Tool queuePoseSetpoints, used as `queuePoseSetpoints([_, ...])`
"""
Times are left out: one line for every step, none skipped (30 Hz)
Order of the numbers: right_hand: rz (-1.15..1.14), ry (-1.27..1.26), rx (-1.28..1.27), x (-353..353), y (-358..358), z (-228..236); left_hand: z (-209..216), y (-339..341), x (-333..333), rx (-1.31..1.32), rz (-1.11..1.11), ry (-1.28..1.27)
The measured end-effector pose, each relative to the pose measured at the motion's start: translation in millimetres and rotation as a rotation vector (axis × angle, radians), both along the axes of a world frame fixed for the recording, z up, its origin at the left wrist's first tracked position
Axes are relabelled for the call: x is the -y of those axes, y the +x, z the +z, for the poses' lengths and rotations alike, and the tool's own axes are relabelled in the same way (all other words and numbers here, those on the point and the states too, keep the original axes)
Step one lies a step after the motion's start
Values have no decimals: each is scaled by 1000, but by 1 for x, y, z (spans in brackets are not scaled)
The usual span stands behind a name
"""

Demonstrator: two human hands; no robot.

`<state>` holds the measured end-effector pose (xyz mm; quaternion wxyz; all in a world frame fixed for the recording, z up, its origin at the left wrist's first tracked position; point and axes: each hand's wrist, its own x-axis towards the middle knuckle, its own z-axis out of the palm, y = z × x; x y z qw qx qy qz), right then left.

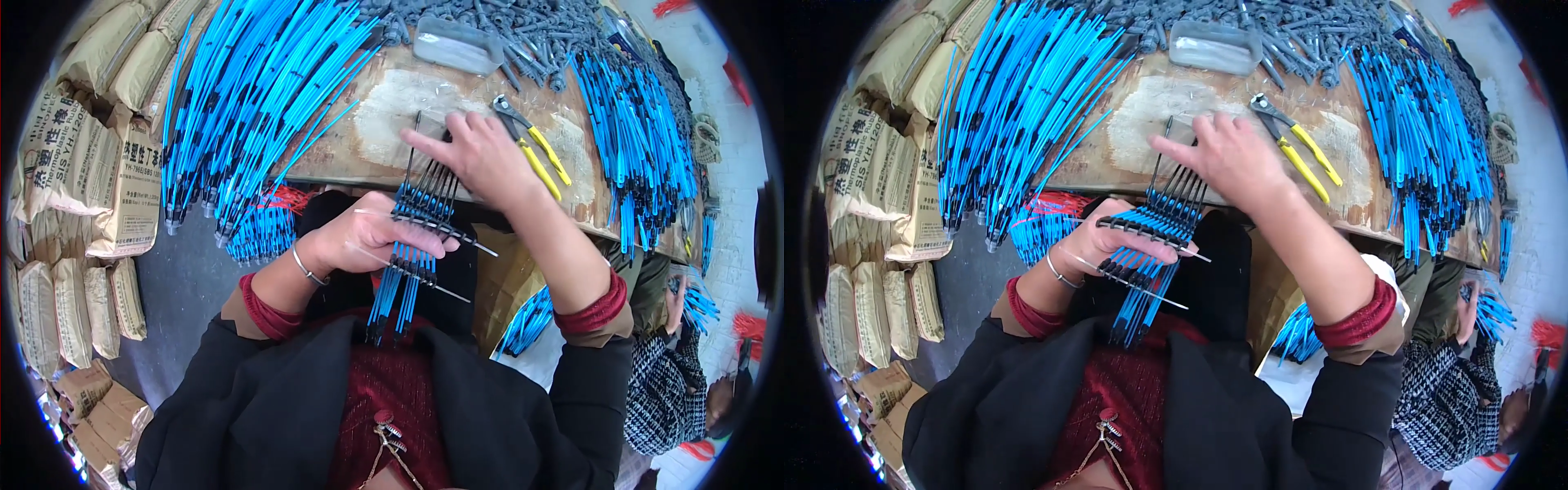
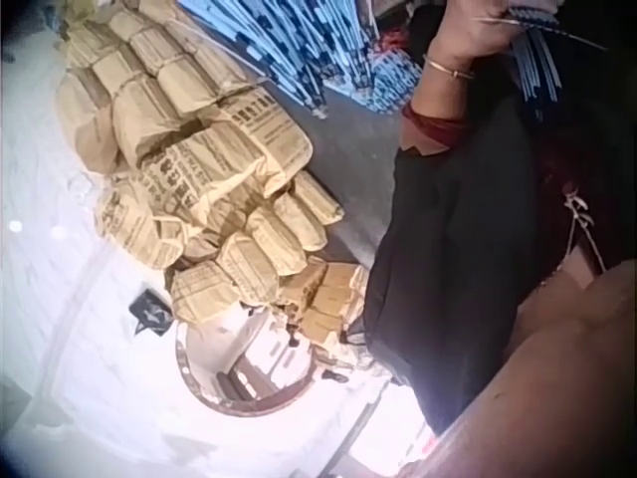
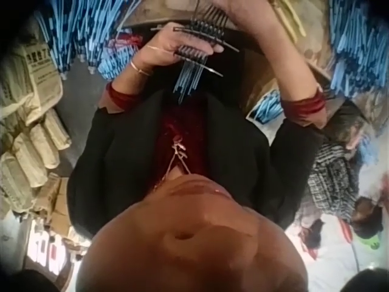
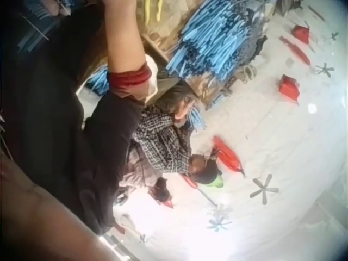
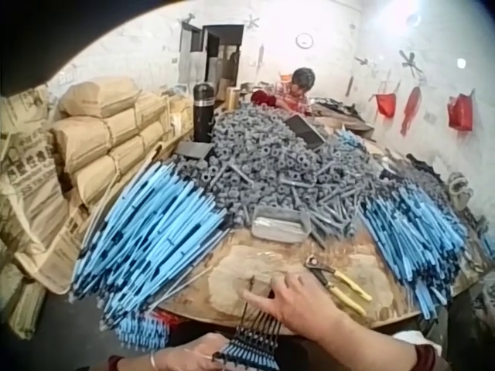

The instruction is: The person inserts blue wires into connector bases and secures them using pliers.

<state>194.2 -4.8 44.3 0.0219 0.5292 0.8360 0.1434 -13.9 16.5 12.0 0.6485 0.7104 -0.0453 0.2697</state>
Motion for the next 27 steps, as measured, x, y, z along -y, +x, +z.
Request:
queuePoseSetpoints([1,10,29,3,-4,-1,1,-1,3,6,11,1])
queuePoseSetpoints([0,19,57,6,-6,-1,1,-1,4,13,20,2])
queuePoseSetpoints([-13,23,61,8,-6,-2,3,-2,5,16,7,6])
queuePoseSetpoints([-8,39,34,10,-4,-4,4,-2,6,14,10,60])
queuePoseSetpoints([-4,56,8,14,-3,-5,5,-3,8,13,12,114])
queuePoseSetpoints([-3,77,-7,16,1,-2,7,-1,6,24,11,173])
queuePoseSetpoints([-26,86,7,19,1,1,10,-4,7,40,-11,181])
queuePoseSetpoints([-23,67,-58,23,-2,4,12,-11,11,-45,-44,124])
queuePoseSetpoints([-20,48,-125,28,-4,6,15,-17,16,-131,-77,68])
queuePoseSetpoints([-16,30,-194,36,-2,8,18,-17,21,-220,-108,12])
queuePoseSetpoints([-23,25,-197,44,-4,10,21,-18,27,-222,-115,7])
queuePoseSetpoints([25,54,-237,50,-3,16,24,-18,31,-111,-103,231])
queuePoseSetpoints([68,80,-283,57,-3,20,26,-17,35,-2,-95,451])
queuePoseSetpoints([119,99,-344,69,-11,21,27,-26,45,93,-80,662])
queuePoseSetpoints([123,80,-371,83,-17,23,31,-31,57,66,-79,641])
queuePoseSetpoints([135,43,-453,92,-13,21,36,-28,68,123,-84,721])
queuePoseSetpoints([149,2,-537,100,-13,11,35,-28,81,177,-93,799])
queuePoseSetpoints([175,-13,-570,108,-24,-1,29,-38,94,135,-77,789])
queuePoseSetpoints([201,-66,-600,114,-33,-11,21,-46,105,129,-70,768])
queuePoseSetpoints([228,-120,-629,120,-44,-22,13,-55,114,121,-64,747])
queuePoseSetpoints([245,-172,-647,124,-51,-31,5,-60,122,129,-63,727])
queuePoseSetpoints([260,-183,-660,127,-60,-44,-8,-68,130,111,-51,720])
queuePoseSetpoints([276,-227,-699,132,-67,-60,-23,-73,140,78,-21,688])
queuePoseSetpoints([291,-270,-738,137,-75,-77,-37,-79,149,45,8,657])
queuePoseSetpoints([306,-313,-776,141,-82,-93,-49,-84,157,14,36,626])
queuePoseSetpoints([308,-325,-786,145,-88,-105,-55,-89,162,3,38,615])
queuePoseSetpoints([314,-353,-819,147,-95,-116,-60,-95,165,-16,86,570])
